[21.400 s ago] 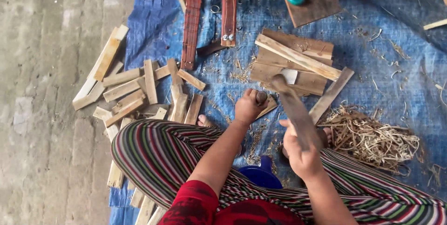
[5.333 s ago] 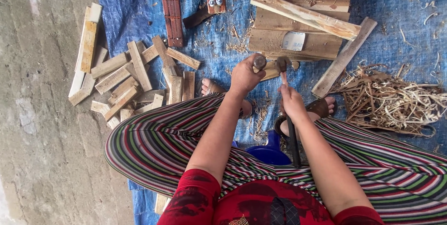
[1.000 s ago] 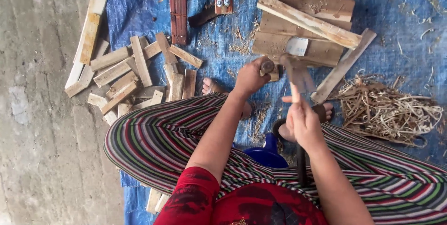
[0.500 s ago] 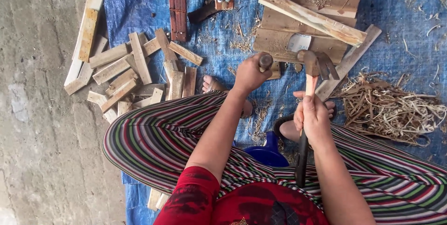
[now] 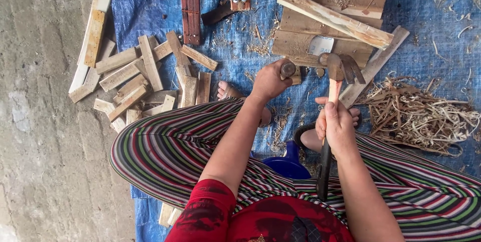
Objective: A person uses a hammer and a small chisel to shave and shape pieces of wood on a tarp-covered floor.
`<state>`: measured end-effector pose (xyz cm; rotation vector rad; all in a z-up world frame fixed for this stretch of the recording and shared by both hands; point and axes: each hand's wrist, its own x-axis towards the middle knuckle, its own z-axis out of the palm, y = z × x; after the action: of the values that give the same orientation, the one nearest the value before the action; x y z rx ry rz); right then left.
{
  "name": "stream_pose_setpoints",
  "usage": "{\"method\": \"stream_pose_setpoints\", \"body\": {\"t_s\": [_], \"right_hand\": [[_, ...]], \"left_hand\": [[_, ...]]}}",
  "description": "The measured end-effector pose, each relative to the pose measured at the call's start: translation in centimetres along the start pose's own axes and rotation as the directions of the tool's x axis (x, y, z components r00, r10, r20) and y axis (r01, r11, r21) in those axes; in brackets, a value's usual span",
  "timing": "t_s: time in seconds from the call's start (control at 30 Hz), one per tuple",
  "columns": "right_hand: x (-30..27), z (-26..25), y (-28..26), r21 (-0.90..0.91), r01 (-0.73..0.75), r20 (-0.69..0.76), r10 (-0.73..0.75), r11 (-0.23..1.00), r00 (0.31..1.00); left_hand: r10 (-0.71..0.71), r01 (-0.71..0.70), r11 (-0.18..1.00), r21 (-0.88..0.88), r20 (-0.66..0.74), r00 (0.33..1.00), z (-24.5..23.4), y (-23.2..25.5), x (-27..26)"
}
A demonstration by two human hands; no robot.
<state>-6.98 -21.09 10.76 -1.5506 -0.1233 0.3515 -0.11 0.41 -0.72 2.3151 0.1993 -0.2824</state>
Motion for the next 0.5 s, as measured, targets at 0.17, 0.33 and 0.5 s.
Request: {"method": "stream_pose_setpoints", "body": {"t_s": [0.17,0.33,0.5], "right_hand": [[0.2,-0.1,0.3,0.01,0.005,-0.008,-0.005,1.0,1.0],[-0.3,0.0,0.2,0.009,-0.004,-0.026,0.004,1.0,1.0],[-0.3,-0.1,0.0,0.009,0.004,-0.014,-0.004,1.0,1.0]], "left_hand": [[0.045,-0.045,0.999,0.018,0.016,0.999,-0.7,0.1,0.0],[0.062,-0.062,0.998,0.004,0.041,0.997,-0.9,0.1,-0.2],[0.097,-0.099,0.995,0.029,0.073,0.993,-1.6,0.8,-0.6]]}}
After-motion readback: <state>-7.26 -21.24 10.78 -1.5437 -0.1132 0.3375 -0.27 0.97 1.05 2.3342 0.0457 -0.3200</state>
